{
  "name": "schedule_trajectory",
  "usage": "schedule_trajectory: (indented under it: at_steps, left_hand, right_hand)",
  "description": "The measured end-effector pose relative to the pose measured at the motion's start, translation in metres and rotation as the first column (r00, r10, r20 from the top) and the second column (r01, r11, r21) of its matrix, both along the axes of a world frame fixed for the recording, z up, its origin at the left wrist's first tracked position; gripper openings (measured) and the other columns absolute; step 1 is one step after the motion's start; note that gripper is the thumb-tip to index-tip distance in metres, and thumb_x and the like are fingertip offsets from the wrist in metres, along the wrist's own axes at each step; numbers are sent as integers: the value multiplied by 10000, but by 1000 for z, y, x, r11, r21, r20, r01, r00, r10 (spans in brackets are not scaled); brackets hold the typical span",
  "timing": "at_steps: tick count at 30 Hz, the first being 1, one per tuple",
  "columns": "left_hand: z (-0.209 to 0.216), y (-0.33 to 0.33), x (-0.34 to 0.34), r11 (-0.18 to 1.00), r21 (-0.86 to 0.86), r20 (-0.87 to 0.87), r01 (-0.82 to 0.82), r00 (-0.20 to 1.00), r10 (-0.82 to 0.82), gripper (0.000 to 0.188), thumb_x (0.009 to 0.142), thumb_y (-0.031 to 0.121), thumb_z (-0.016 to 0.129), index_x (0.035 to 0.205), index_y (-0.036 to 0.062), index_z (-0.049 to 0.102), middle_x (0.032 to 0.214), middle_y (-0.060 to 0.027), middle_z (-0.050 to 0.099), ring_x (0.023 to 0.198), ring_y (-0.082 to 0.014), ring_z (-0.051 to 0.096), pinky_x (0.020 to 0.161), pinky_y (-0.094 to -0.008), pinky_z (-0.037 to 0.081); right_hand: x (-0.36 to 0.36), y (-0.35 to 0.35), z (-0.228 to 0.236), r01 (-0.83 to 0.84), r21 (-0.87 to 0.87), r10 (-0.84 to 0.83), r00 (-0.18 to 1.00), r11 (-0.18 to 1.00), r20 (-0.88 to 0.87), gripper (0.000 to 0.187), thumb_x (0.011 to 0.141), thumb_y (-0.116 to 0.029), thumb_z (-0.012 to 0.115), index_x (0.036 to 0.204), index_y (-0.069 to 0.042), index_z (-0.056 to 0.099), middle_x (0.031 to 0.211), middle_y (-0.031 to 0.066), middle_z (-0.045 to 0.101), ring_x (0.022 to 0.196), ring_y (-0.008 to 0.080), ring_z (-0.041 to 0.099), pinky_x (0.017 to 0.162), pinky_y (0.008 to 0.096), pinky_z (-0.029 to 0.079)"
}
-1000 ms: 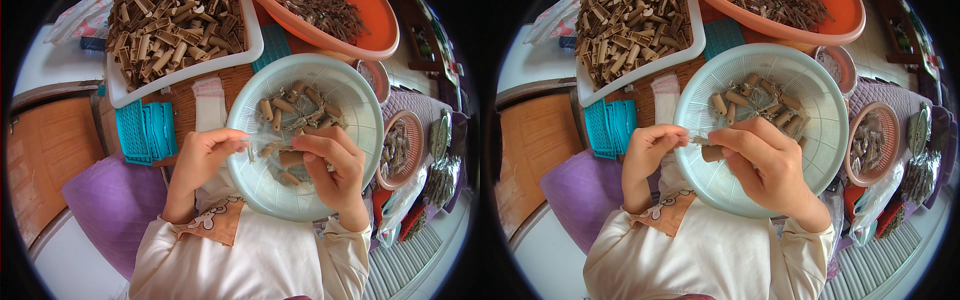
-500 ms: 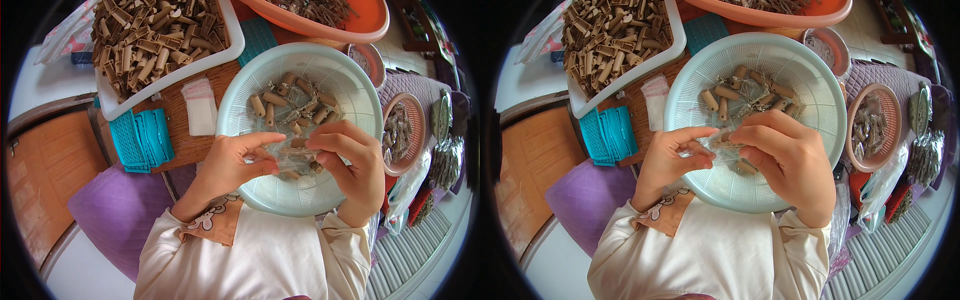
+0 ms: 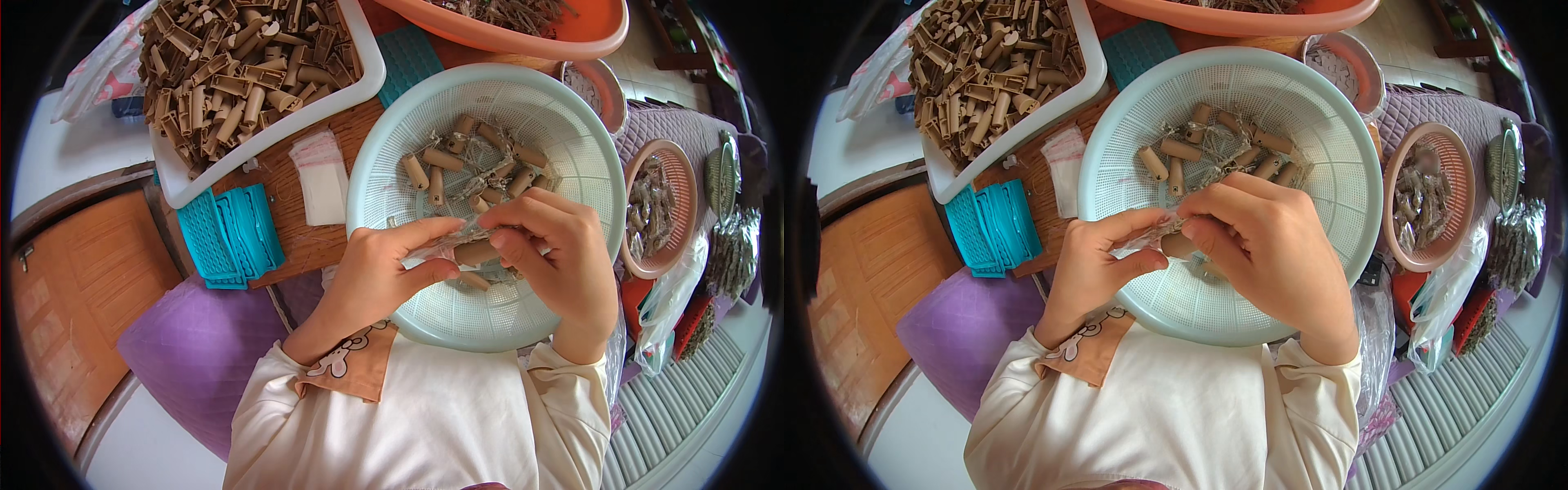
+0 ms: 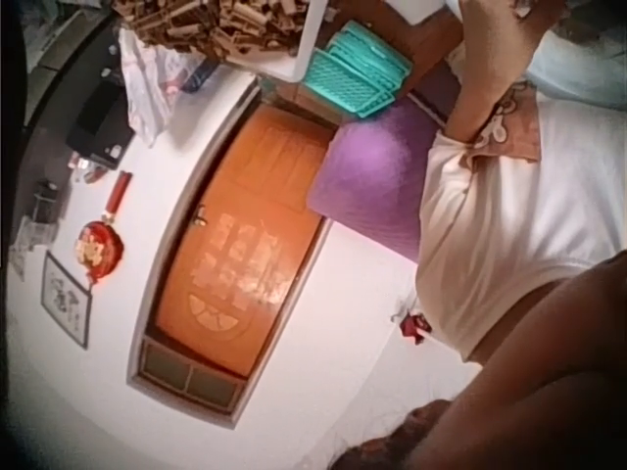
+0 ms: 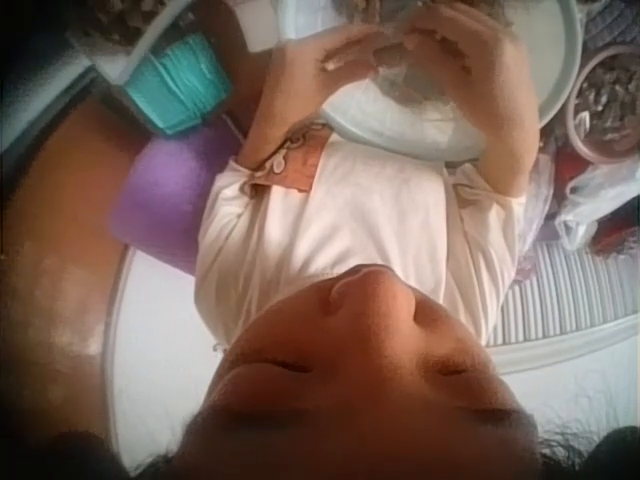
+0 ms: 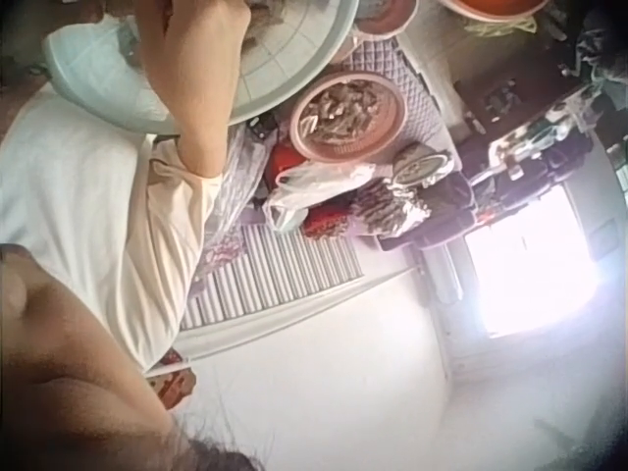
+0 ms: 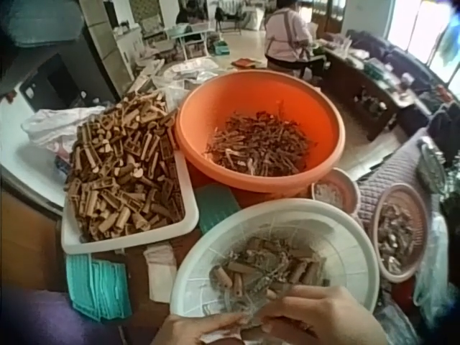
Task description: The person assembles small brown cylinders with white threads into a white basket by hand.
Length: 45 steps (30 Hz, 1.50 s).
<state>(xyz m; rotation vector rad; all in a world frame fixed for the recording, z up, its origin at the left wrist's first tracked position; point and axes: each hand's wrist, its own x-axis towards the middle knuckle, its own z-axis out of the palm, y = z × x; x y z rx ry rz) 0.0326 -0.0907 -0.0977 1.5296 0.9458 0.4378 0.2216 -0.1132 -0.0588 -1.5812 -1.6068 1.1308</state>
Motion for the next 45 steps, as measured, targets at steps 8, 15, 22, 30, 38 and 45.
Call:
schedule_trajectory:
  at_steps: [8,15,22,30,38,45]
  left_hand:
    - [0,-2,6,999,44,-19,22,1000,-21,321,672,128,702,952,19,590,850,-113,634,806,-211,632,681,-279,504]
    - [-2,0,10,997,79,-66,11,998,-6,328,618,95,741,888,-22,595,723,-86,639,675,-148,626,610,-231,481]
    - [-2,12,14,997,0,-73,80,994,-79,328,622,53,732,910,-27,597,757,-86,640,729,-117,608,672,-232,479]
    - [-11,20,5,903,-429,337,-2,927,163,448,648,79,745,1016,-67,534,904,-84,601,814,-139,580,742,-257,472]
    - [-22,17,6,845,-530,485,69,842,235,287,719,63,688,946,-40,546,841,-59,598,743,-78,565,622,-190,475]
    - [-27,9,22,869,-488,529,-85,763,371,274,780,178,639,954,-14,549,826,-27,601,726,-57,546,641,-180,451]
  right_hand:
    - [-1,2,-5,-64,113,59,997,992,40,102,691,-24,624,791,-43,631,743,75,516,612,209,549,536,291,445]
    - [-11,2,-4,31,153,-47,993,988,104,101,684,-29,637,784,-47,632,686,69,478,583,198,523,510,288,426]
    - [-12,0,-11,12,126,-18,999,992,49,169,662,-24,653,821,-59,605,689,75,491,584,205,529,505,312,425]
    - [-13,1,-16,-60,330,49,998,942,40,383,605,-128,716,960,-61,588,956,95,541,806,236,546,683,326,449]
    - [-18,-7,-30,-81,259,104,992,963,-77,517,588,-147,739,1063,-57,557,1083,110,490,955,276,498,794,347,423]
    - [-12,-8,-41,27,309,34,982,951,-188,668,617,-196,746,1196,-50,447,1133,146,502,927,283,552,763,325,468]
